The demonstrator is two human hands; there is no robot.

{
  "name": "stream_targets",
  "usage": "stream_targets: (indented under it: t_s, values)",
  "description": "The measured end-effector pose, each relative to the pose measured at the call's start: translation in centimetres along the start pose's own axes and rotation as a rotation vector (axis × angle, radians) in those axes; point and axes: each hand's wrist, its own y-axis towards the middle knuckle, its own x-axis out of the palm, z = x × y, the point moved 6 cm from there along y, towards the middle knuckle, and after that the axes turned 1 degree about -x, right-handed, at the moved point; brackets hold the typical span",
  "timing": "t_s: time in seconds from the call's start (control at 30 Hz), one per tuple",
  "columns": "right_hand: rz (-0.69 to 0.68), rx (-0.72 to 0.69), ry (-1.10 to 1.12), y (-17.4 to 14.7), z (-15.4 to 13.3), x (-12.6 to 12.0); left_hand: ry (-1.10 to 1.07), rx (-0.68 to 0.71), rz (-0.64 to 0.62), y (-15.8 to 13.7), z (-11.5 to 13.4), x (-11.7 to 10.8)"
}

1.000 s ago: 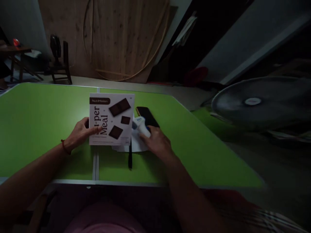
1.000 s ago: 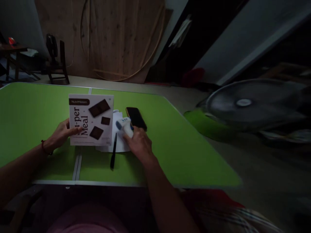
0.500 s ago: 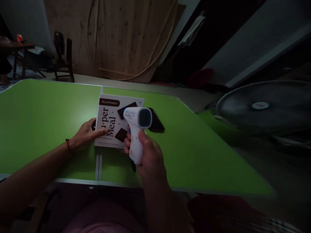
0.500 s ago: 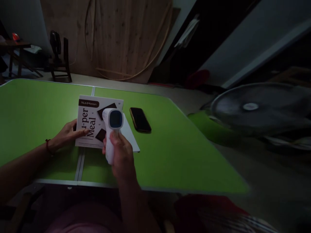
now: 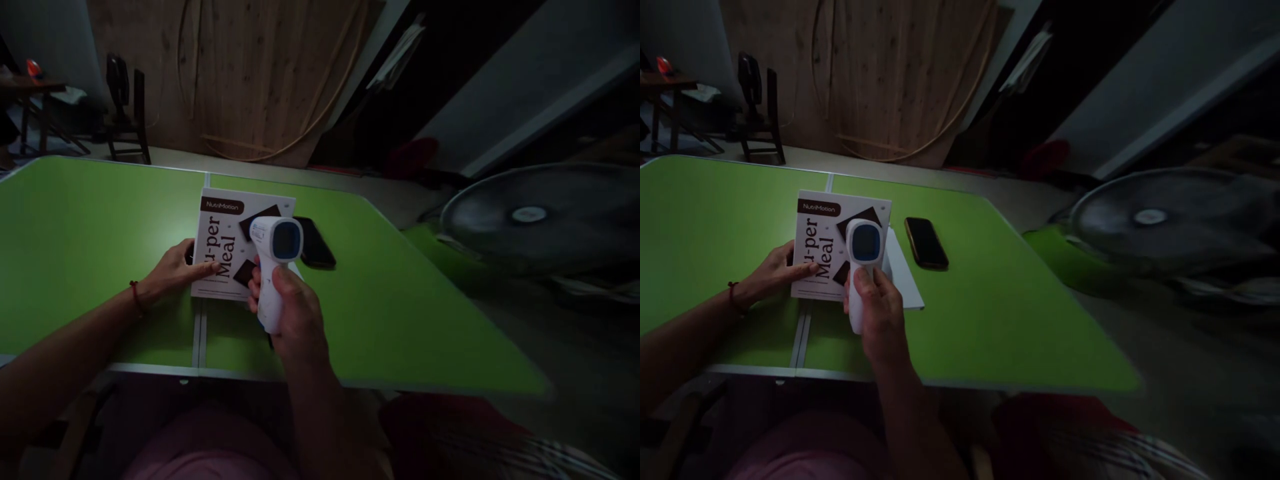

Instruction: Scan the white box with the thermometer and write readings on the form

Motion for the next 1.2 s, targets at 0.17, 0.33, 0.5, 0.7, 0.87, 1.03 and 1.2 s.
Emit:
stream_targets:
  t_s: [0.17,0.33,0.5,0.7,0.87,1.03,1.2]
  values:
    - [-0.007,0.001,-0.006,0.0,0.0,0.1,-0.014,-0.008,0.008,-0.1,0.2,0.0]
    - [-0.003,-0.004,-0.013,0.1,-0.2,0.4,-0.013,-0.002,0.018,-0.1,0.5,-0.1]
    - [-0.009,-0.007,-0.013,0.2,-0.4,0.5,0.007,-0.007,0.02,0.1,0.4,-0.1]
    - [-0.033,0.003,0.001,0.1,-0.5,0.7,0.089,0.012,0.019,0.1,0.3,-0.4]
    - [-0.062,-0.03,-0.052,-1.1,-0.5,0.5,0.161,-0.002,0.015,0.0,0.6,-0.6]
    - [-0.029,-0.052,-0.265,-2.7,0.2,-2.7,0.121,0.019,-0.004,0.0,1.0,-0.3]
    - [-0.098,-0.113,-0.337,-1.9,0.6,-6.3,0.031,-0.016,0.064,-0.1,0.8,-0.4]
